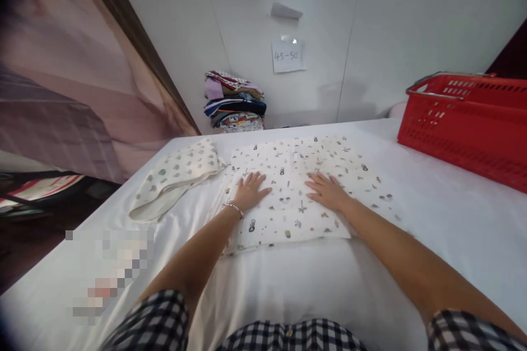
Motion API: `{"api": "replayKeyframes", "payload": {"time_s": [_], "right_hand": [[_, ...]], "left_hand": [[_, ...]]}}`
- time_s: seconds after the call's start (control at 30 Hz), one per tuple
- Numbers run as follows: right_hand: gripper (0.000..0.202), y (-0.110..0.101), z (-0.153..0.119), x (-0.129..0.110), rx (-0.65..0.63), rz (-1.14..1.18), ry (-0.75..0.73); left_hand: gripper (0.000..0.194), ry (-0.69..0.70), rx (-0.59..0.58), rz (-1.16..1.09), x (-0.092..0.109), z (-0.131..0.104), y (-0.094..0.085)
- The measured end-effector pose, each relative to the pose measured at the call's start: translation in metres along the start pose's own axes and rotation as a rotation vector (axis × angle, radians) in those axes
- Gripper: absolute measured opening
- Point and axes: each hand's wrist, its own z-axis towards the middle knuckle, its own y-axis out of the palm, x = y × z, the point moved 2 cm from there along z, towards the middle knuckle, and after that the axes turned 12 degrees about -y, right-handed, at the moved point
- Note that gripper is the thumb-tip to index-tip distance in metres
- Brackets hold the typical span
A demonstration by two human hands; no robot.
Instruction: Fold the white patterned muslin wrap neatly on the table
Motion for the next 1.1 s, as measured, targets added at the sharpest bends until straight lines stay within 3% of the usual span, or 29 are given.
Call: {"api": "replayKeyframes", "payload": {"time_s": [0.13, 0.3, 0.5, 0.63, 0.83, 1.0, 1.1], "right_hand": [[0.066, 0.004, 0.011, 0.012, -0.011, -0.032, 0.051], [0.071, -0.002, 0.039, 0.013, -0.006, -0.086, 0.013], [0.071, -0.01, 0.069, 0.032, -0.078, -0.013, 0.072], [0.069, -0.018, 0.081, 0.047, -0.017, -0.043, 0.115], [0.069, -0.029, 0.11, 0.075, -0.097, -0.012, 0.237], [0.064, -0.035, 0.135, 0.092, -0.043, -0.077, 0.268], [0.064, -0.035, 0.152, 0.102, -0.078, -0.122, 0.315]], "left_hand": [[0.064, -0.042, -0.032, -0.029, -0.015, 0.014, 0.005], [0.067, -0.031, 0.065, 0.029, -0.017, 0.038, -0.003], [0.071, -0.149, -0.115, 0.003, -0.031, 0.075, 0.001], [0.07, -0.194, -0.018, 0.029, -0.047, 0.092, -0.004], [0.07, -0.278, -0.064, 0.011, -0.065, 0.118, -0.007], [0.063, -0.284, 0.059, 0.039, -0.07, 0.136, -0.01], [0.067, -0.338, 0.012, 0.022, -0.079, 0.151, -0.008]]}}
